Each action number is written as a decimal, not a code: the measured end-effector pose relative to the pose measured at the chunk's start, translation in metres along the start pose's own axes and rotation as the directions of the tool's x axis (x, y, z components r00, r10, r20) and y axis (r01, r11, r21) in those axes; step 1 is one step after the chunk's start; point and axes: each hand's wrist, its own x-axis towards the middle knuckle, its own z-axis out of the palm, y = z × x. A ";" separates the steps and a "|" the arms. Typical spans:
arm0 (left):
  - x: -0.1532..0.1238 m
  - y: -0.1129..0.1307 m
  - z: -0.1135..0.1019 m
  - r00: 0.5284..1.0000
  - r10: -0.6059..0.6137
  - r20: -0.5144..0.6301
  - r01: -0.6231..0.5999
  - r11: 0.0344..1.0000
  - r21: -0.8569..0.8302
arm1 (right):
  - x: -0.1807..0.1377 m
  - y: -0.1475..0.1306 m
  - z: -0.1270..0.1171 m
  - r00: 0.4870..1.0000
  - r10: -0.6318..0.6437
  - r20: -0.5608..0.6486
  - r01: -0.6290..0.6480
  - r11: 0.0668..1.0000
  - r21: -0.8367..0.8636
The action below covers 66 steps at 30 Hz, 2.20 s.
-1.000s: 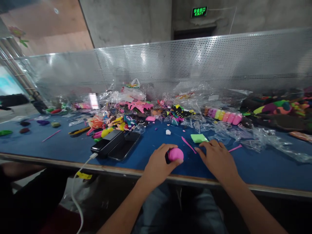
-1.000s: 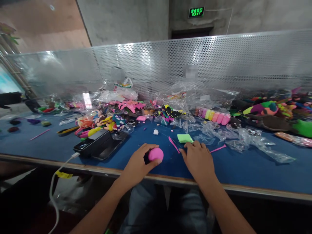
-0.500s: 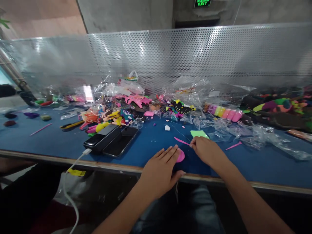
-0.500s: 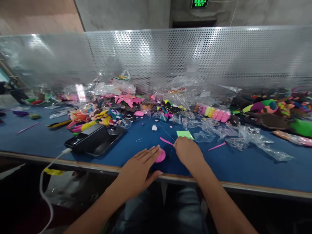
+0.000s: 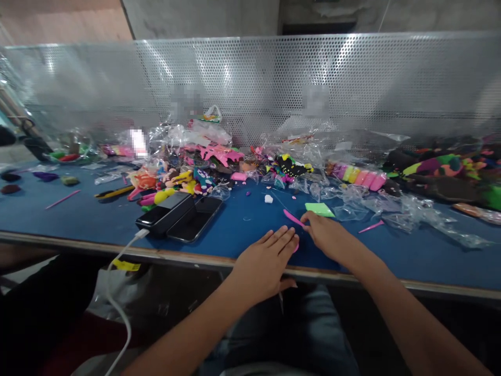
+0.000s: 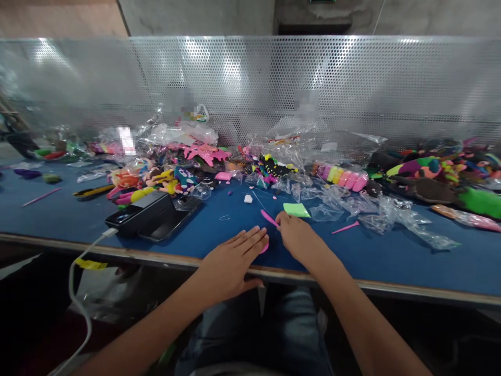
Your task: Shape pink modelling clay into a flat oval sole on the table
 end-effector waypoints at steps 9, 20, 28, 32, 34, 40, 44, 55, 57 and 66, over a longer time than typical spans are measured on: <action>-0.002 0.002 -0.001 1.000 -0.005 -0.009 0.005 1.000 0.011 | -0.007 0.005 -0.003 0.974 0.076 -0.216 -0.067 0.997 0.045; -0.004 0.002 -0.003 0.999 -0.044 -0.021 0.044 0.999 -0.031 | -0.050 -0.012 0.002 0.938 0.174 -0.301 -0.149 0.984 0.102; 0.000 0.000 -0.002 0.996 -0.084 -0.017 0.083 0.996 -0.035 | -0.053 -0.008 0.002 0.941 0.260 -0.218 -0.255 0.966 0.051; 0.005 -0.005 -0.006 0.998 -0.052 0.022 0.054 0.995 -0.079 | -0.052 -0.004 0.006 0.941 0.236 -0.244 -0.230 0.972 0.051; 0.007 -0.008 -0.007 0.999 -0.022 0.045 0.026 0.996 -0.086 | -0.051 -0.004 0.007 0.937 0.241 -0.252 -0.240 0.970 0.034; 0.005 -0.009 -0.009 1.000 -0.010 0.007 0.010 0.996 -0.088 | -0.056 -0.006 0.004 0.926 0.234 -0.297 -0.235 0.972 0.033; -0.012 -0.006 -0.011 0.968 -0.185 -0.172 0.168 0.980 -0.111 | -0.067 -0.010 0.002 0.893 0.127 -0.432 -0.107 0.992 0.069; -0.025 -0.001 -0.004 0.903 -0.239 -0.358 0.200 0.969 -0.143 | -0.043 -0.051 -0.004 0.977 -0.038 -0.209 0.004 0.987 -0.163; -0.025 -0.001 -0.003 0.899 -0.242 -0.365 0.202 0.968 -0.147 | -0.038 -0.054 -0.007 0.984 -0.053 -0.170 0.020 0.981 -0.191; -0.025 0.000 -0.005 0.896 -0.247 -0.369 0.204 0.967 -0.153 | -0.035 -0.057 -0.019 0.994 -0.091 -0.062 0.075 0.971 -0.228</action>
